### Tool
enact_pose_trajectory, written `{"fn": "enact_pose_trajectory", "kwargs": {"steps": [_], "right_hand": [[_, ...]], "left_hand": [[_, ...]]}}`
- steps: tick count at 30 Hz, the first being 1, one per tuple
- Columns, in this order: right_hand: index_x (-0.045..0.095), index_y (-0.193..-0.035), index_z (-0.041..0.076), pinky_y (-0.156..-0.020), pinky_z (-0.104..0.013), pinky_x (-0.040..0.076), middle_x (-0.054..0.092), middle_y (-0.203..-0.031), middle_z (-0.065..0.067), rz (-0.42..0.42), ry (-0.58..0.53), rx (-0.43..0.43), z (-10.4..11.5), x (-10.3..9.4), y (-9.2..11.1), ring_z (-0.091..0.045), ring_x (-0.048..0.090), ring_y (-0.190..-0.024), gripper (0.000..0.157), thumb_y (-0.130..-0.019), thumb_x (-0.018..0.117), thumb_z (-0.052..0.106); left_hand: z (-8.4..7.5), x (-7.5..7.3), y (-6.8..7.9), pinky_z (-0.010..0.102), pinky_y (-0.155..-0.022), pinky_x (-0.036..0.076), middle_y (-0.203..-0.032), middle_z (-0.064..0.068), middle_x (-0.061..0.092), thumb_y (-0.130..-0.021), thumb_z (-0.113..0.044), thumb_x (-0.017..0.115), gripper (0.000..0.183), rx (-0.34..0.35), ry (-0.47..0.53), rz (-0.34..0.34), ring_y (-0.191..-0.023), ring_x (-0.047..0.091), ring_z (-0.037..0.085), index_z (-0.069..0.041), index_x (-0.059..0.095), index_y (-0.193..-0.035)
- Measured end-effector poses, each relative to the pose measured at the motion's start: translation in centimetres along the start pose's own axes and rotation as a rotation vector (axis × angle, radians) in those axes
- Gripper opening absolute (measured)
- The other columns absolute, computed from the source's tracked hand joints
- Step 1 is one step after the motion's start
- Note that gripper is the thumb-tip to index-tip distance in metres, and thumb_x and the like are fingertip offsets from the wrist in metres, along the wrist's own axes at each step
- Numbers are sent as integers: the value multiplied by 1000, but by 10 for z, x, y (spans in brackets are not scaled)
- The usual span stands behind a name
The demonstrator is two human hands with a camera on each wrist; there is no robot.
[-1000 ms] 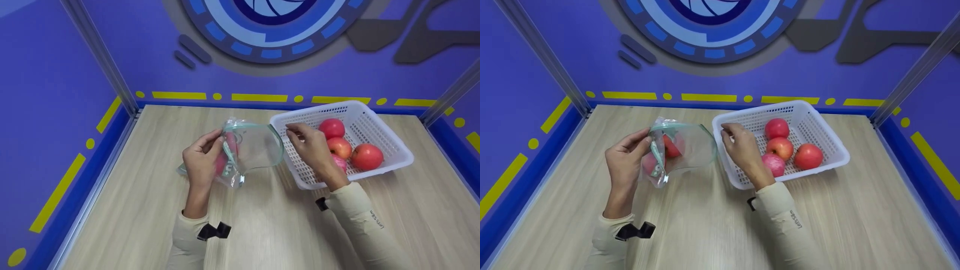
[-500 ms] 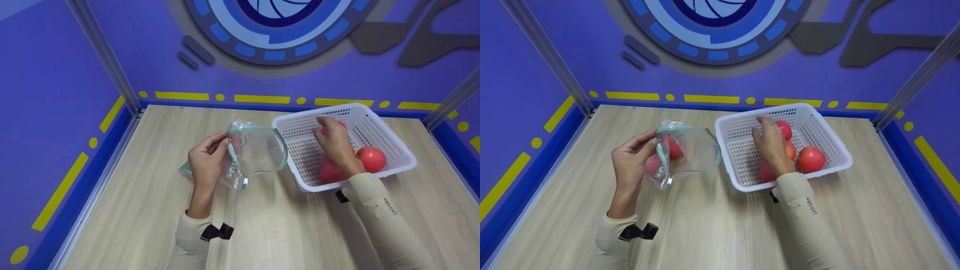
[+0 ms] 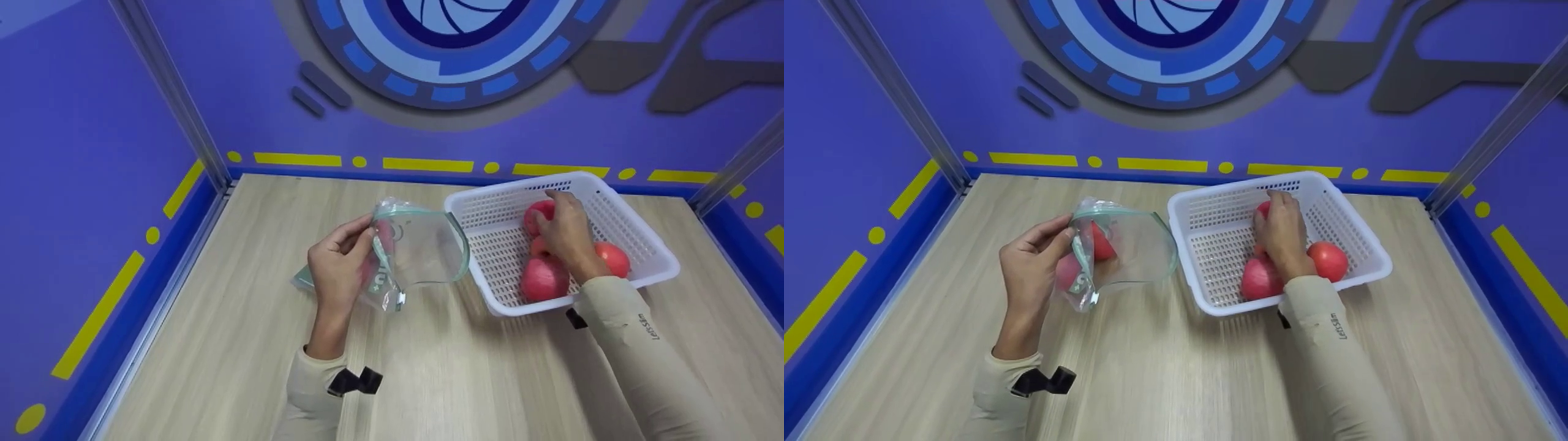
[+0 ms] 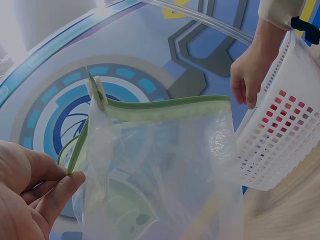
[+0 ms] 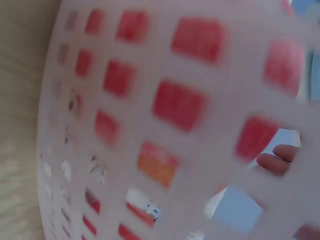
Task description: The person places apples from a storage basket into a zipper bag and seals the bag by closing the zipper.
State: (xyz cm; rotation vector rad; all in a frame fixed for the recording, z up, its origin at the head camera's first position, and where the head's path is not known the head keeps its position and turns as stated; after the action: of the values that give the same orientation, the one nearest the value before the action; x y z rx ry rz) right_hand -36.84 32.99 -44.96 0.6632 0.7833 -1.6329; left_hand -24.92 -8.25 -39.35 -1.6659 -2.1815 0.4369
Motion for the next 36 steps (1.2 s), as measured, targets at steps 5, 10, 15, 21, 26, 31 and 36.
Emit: {"fn": "enact_pose_trajectory", "kwargs": {"steps": [5,10,15,21,26,31,36], "right_hand": [[37,-162,2,-119,-65,35,41,-156,-28,20,0,11,-10,-2,-4,-46,44,-138,61,-108,63,17],[36,-160,-2,-116,-65,38,41,-154,-31,37,17,-19,-20,-5,-7,-48,45,-138,63,-107,64,16],[36,-162,0,-118,-68,34,42,-156,-28,74,33,-44,-28,-4,-10,-49,42,-141,63,-108,63,20],[41,-163,7,-121,-70,26,35,-162,-25,166,16,-52,-33,5,-11,-48,34,-146,59,-110,59,26],[44,-159,6,-115,-71,35,37,-149,-28,146,49,-34,-36,5,-11,-48,39,-133,60,-106,67,23],[43,-151,-3,-108,-66,46,37,-138,-30,127,74,8,-38,4,-14,-48,46,-122,62,-103,73,22],[35,-160,-2,-110,-70,43,33,-143,-34,147,65,47,-42,7,-17,-51,43,-126,74,-102,74,24]], "left_hand": [[0,0,1,32,-93,61,-118,14,77,-98,3,73,23,-8,1,0,-107,76,29,3,77,-121],[0,0,1,32,-92,61,-118,14,77,-98,3,73,22,-8,3,-2,-106,76,30,3,77,-120],[0,0,1,32,-91,61,-117,14,78,-98,2,73,22,-8,-6,-7,-104,76,29,4,77,-119],[1,0,1,32,-91,61,-117,13,78,-98,2,73,22,0,-9,-5,-105,76,28,3,77,-120],[2,0,1,32,-92,61,-117,13,77,-99,2,73,22,-7,-7,-2,-105,76,28,3,77,-120],[1,-1,0,32,-91,61,-116,14,77,-99,3,73,21,-6,-5,-10,-105,76,29,4,77,-119],[1,-1,0,32,-90,62,-116,14,77,-99,3,73,20,-15,-9,-15,-105,76,28,3,77,-119]]}}
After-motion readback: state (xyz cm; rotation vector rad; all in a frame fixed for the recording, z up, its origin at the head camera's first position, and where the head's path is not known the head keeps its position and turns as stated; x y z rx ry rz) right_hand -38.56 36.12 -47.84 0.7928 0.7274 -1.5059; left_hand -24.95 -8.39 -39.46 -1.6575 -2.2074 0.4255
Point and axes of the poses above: each hand's wrist, its own y-axis away from the middle knuckle, its own x-axis out of the palm, z = x × y, the point moved 8 cm from there along -y, towards the middle knuckle
